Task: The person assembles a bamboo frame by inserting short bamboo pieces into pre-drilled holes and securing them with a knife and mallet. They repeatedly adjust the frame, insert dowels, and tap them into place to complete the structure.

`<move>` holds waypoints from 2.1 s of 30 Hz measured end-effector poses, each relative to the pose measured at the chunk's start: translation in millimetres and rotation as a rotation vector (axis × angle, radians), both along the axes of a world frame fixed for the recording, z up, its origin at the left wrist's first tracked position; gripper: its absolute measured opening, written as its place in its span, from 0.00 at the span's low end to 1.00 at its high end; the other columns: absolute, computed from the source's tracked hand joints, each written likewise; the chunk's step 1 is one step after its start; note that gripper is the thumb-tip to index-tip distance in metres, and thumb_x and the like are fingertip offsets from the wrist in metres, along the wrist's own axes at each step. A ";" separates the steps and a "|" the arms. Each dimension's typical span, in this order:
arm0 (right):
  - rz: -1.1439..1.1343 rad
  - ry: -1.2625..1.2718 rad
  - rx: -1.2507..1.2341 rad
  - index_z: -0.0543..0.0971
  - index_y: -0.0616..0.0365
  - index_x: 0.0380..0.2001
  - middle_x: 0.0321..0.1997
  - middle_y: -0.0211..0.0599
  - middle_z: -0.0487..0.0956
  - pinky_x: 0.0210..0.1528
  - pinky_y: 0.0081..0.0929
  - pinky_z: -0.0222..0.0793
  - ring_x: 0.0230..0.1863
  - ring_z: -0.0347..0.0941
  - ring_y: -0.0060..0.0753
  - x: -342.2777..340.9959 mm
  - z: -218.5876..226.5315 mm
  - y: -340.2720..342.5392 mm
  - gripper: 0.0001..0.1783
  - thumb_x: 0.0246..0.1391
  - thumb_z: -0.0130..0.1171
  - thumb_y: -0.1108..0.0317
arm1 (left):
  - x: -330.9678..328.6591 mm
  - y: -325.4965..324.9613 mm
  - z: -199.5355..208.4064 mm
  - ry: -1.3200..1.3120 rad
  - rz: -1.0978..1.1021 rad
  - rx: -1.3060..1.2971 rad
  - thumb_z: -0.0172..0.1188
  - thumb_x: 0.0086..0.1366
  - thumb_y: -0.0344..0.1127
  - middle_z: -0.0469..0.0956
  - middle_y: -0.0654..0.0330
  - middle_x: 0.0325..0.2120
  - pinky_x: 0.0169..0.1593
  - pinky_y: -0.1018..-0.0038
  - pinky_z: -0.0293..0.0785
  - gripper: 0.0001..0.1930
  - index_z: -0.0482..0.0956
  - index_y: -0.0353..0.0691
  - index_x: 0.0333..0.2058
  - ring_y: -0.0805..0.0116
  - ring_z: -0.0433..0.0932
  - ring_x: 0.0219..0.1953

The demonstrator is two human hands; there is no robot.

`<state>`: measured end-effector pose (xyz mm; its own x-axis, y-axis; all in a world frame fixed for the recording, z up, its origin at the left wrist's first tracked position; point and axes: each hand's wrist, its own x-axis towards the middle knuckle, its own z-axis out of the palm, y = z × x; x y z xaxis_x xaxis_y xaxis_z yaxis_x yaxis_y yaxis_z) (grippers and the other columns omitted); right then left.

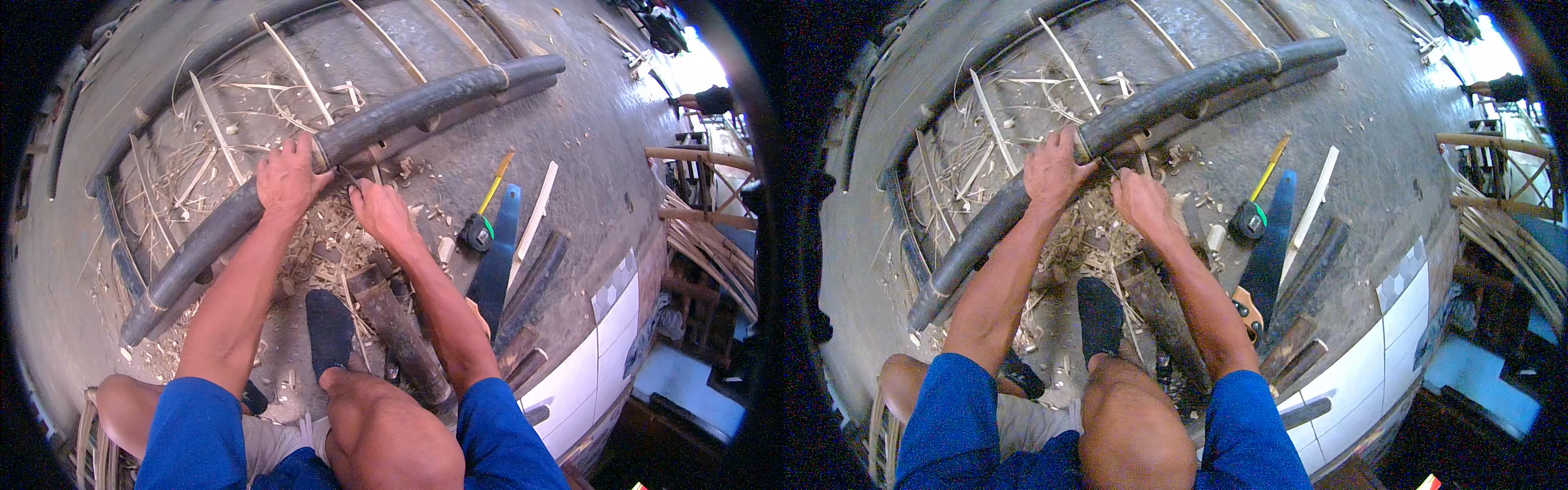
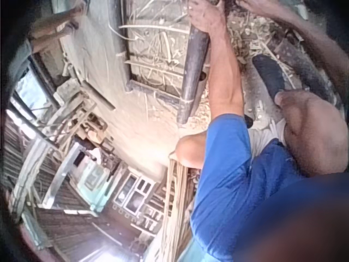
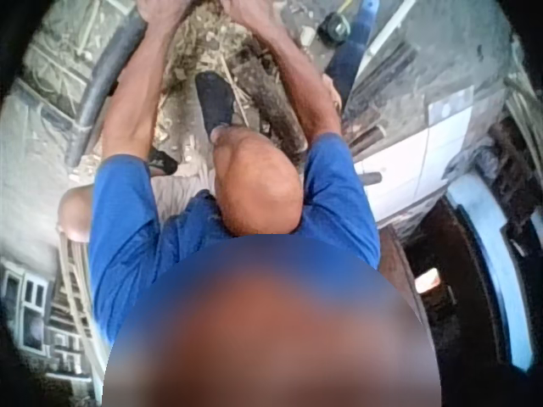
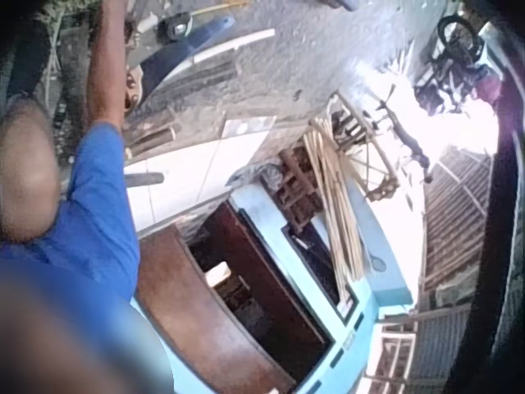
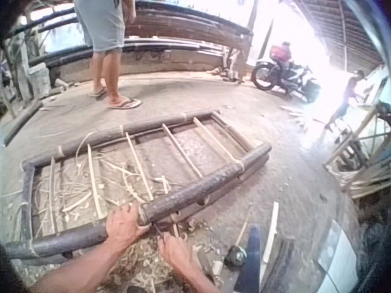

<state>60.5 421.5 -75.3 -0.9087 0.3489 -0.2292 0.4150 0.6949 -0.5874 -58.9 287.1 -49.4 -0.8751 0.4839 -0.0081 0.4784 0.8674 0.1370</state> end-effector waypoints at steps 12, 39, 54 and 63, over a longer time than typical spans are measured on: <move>0.043 0.070 0.058 0.81 0.61 0.35 0.29 0.63 0.82 0.40 0.61 0.76 0.36 0.80 0.71 -8.8 -16.5 -0.4 0.17 0.66 0.54 0.58 | 0.1 0.4 1.0 -0.019 0.006 -0.010 0.77 0.50 0.55 0.80 0.57 0.46 0.52 0.57 0.74 0.35 0.75 0.46 0.53 0.53 0.80 0.51; -0.153 -0.097 0.320 0.77 0.63 0.36 0.30 0.56 0.83 0.40 0.58 0.77 0.36 0.82 0.67 90.6 41.0 67.9 0.24 0.60 0.63 0.48 | -1.8 -1.1 -0.7 0.008 -0.059 -0.013 0.74 0.55 0.56 0.80 0.55 0.48 0.51 0.53 0.76 0.34 0.72 0.47 0.55 0.51 0.81 0.50; -0.153 -0.235 0.338 0.70 0.61 0.49 0.45 0.50 0.83 0.42 0.54 0.77 0.43 0.79 0.65 219.1 -17.7 18.8 0.38 0.45 0.77 0.47 | -8.2 -8.0 5.2 -0.060 -0.128 -0.078 0.74 0.56 0.52 0.77 0.51 0.53 0.51 0.47 0.78 0.37 0.68 0.43 0.60 0.44 0.79 0.53; -0.161 -0.301 0.392 0.71 0.60 0.53 0.52 0.46 0.78 0.47 0.50 0.77 0.52 0.75 0.57 225.9 -16.0 0.3 0.37 0.48 0.74 0.48 | -33.3 -11.9 -6.4 -0.259 -0.200 -0.086 0.76 0.57 0.41 0.75 0.47 0.58 0.55 0.47 0.77 0.43 0.60 0.42 0.65 0.42 0.77 0.58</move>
